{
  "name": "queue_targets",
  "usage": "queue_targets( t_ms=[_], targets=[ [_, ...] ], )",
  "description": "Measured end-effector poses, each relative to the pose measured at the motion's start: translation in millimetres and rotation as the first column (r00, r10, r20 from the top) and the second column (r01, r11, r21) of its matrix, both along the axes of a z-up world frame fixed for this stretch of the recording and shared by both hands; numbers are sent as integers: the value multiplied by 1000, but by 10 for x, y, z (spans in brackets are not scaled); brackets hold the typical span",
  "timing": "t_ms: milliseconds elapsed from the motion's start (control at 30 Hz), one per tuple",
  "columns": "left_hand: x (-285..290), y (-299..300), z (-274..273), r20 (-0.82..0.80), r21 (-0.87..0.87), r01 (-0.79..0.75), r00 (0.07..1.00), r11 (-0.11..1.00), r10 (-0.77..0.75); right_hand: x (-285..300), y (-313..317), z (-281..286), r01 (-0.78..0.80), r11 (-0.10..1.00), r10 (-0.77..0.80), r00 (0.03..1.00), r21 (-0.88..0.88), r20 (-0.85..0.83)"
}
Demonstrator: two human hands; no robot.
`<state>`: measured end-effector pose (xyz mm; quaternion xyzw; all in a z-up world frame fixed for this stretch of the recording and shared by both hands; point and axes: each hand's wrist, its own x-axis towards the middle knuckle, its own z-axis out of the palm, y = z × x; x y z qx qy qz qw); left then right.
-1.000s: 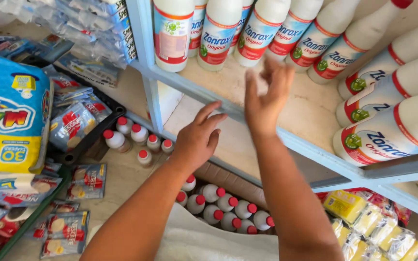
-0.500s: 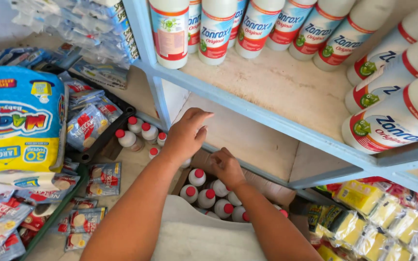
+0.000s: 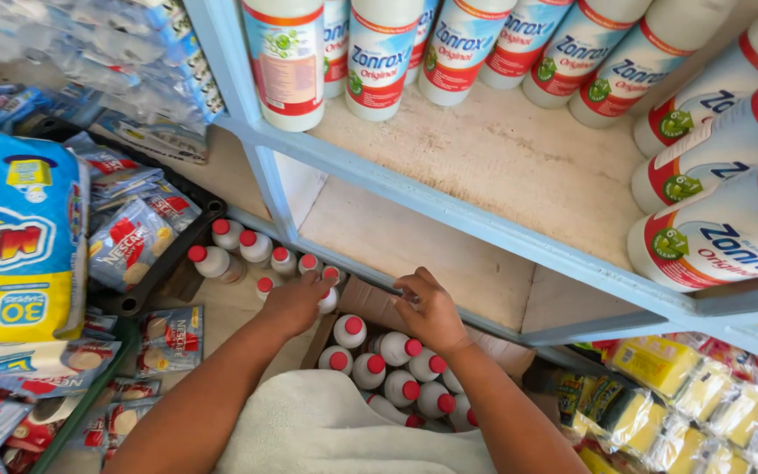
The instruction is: Organizing and stocking cleaning supply bottles on retail store shelves.
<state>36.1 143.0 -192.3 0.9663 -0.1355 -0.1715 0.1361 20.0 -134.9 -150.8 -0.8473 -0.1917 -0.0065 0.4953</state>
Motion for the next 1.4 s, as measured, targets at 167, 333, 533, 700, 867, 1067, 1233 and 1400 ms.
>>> queue_targets(
  t_ms=[167,333,533,700,867,1067,1233,1400],
  targets=[
    [0,38,-510,42,29,57,997,998,-58,-108,-84,221,-9,1000,9,1000,-28,12],
    [-116,148,-647,107,-18,26,994,1000,-24,-157,-175,258,-11,999,11,1000,-40,-9],
    [-639,537,-611,146,-207,-183,966,961,215,-1,23,174,-86,992,87,996,-90,12],
    [-1307,909,-595,198,-296,-307,907,904,373,415,792,-174,-114,930,90,992,-351,-84],
    [-1775,1258,-891,121,-315,-371,897,874,424,843,1467,-1074,-223,779,149,974,-586,-172],
    [-2019,1347,-1091,32,-326,-477,857,816,514,1003,1660,-1691,-219,663,202,973,-715,-111],
    [-1940,1270,-1342,-32,-345,-421,899,839,438,984,1610,-1574,-200,628,224,972,-752,-72],
    [-1999,1356,-1475,-49,-390,-401,908,829,417,957,1556,-1561,-257,700,334,943,-666,-13]
  ],
)
